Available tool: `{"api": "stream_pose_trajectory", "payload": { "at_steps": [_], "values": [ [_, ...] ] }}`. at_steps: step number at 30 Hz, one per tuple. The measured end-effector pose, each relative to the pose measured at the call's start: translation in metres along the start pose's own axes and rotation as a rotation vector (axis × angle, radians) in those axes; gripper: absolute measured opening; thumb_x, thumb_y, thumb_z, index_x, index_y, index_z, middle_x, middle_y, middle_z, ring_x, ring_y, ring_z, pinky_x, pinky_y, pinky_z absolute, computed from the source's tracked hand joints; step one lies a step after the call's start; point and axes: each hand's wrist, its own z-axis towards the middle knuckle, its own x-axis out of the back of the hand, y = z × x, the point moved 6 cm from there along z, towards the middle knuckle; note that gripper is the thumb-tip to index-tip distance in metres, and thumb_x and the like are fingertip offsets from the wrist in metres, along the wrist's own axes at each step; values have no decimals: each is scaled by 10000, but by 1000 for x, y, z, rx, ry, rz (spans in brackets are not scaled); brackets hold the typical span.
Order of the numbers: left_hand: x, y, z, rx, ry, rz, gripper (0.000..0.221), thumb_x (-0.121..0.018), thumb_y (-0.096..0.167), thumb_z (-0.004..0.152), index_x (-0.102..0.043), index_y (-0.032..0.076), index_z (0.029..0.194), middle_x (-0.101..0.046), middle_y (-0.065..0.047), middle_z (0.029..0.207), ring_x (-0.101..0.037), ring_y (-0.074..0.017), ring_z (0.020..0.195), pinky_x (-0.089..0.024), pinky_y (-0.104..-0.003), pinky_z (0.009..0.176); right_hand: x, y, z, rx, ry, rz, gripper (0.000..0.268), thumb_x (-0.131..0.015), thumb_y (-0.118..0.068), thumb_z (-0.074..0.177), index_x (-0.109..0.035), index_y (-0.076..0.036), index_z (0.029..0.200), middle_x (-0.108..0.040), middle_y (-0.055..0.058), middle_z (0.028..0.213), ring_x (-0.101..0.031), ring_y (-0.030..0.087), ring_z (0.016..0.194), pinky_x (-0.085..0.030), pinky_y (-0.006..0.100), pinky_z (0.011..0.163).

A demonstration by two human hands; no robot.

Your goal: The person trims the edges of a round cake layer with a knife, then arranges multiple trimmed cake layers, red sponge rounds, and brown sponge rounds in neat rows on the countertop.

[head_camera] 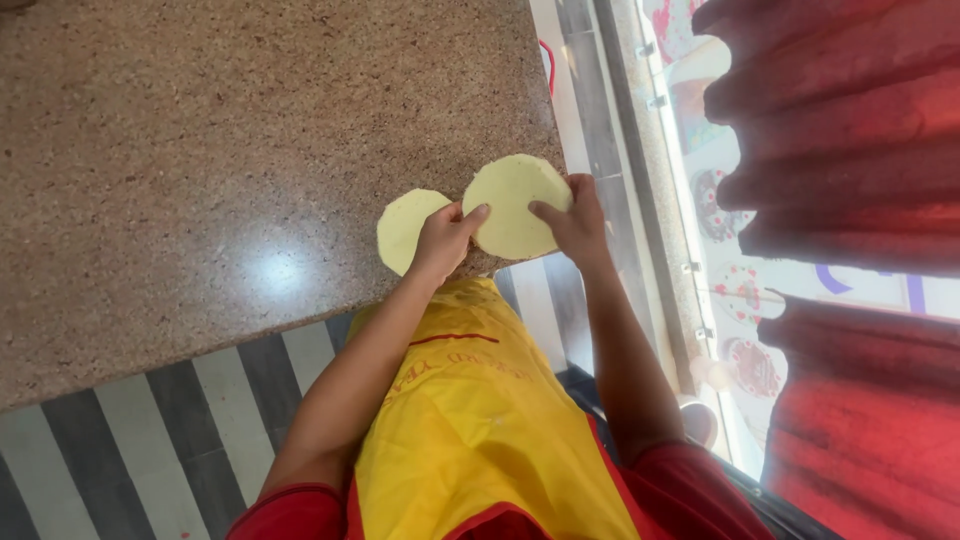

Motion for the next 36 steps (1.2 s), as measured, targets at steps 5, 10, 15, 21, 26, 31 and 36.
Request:
{"api": "stream_pose_trajectory", "payload": {
  "at_steps": [5, 10, 15, 21, 26, 31, 36],
  "values": [
    [27, 24, -10, -37, 143, -113, 558, -793, 407, 918, -611, 5, 1261, -669, -71, 1138, -658, -149, 1038, -551, -248, 849, -24, -16, -16, -364, -134, 639, 534, -736, -129, 855, -471, 10, 1296, -687, 209, 1099, -718, 330, 954, -614, 442, 772],
    [86, 56, -40, -85, 164, -273, 722, -833, 72, 733, -521, 38, 1383, -674, -145, 1269, -680, -272, 1164, -579, -400, 982, -91, -47, -45, -358, -287, 946, 452, -606, -116, 979, -456, -139, 1405, -676, 117, 1257, -715, 235, 1078, -629, 392, 885],
    [224, 9, -94, -209, 237, -421, 753, -797, -17, 768, -482, 55, 1448, -643, -125, 1337, -645, -275, 1238, -569, -425, 1054, -57, -6, -23, -116, -94, 413, 358, -647, -241, 1022, -647, -64, 1333, -728, 134, 1225, -730, 258, 1036, -634, 388, 865],
    [262, -75, -85, -208, 437, -449, 642, -737, -17, 851, -483, 42, 1438, -632, -125, 1352, -632, -290, 1241, -542, -435, 1058, -27, 70, 0, -332, -82, 152, 509, -799, -268, 846, -617, -15, 1248, -750, 130, 1065, -746, 191, 901, -621, 305, 702],
    [219, -109, -83, -62, 343, -1061, 470, -630, 174, 1011, -541, -43, 1418, -661, -180, 1344, -668, -322, 1197, -556, -465, 1049, -38, 75, 3, -339, -299, 193, 459, -813, -309, 857, -695, 2, 1173, -761, 119, 995, -731, 149, 777, -601, 270, 610],
    [183, -88, -86, -71, 238, -1279, 473, -621, 205, 1025, -540, -23, 1432, -658, -177, 1366, -661, -308, 1233, -547, -442, 1079, -24, 65, 5, -277, -225, 37, 468, -850, -302, 824, -712, -10, 1162, -738, 99, 904, -636, 162, 673, -526, 291, 585],
    [160, -68, -89, -63, 274, -1196, 496, -598, 235, 1027, -523, -4, 1455, -650, -164, 1389, -659, -310, 1233, -540, -454, 1069, -24, 58, 8, -63, -86, -74, 540, -900, -293, 763, -698, -28, 1188, -675, 86, 978, -651, 168, 816, -552, 313, 720]
  ]
}}
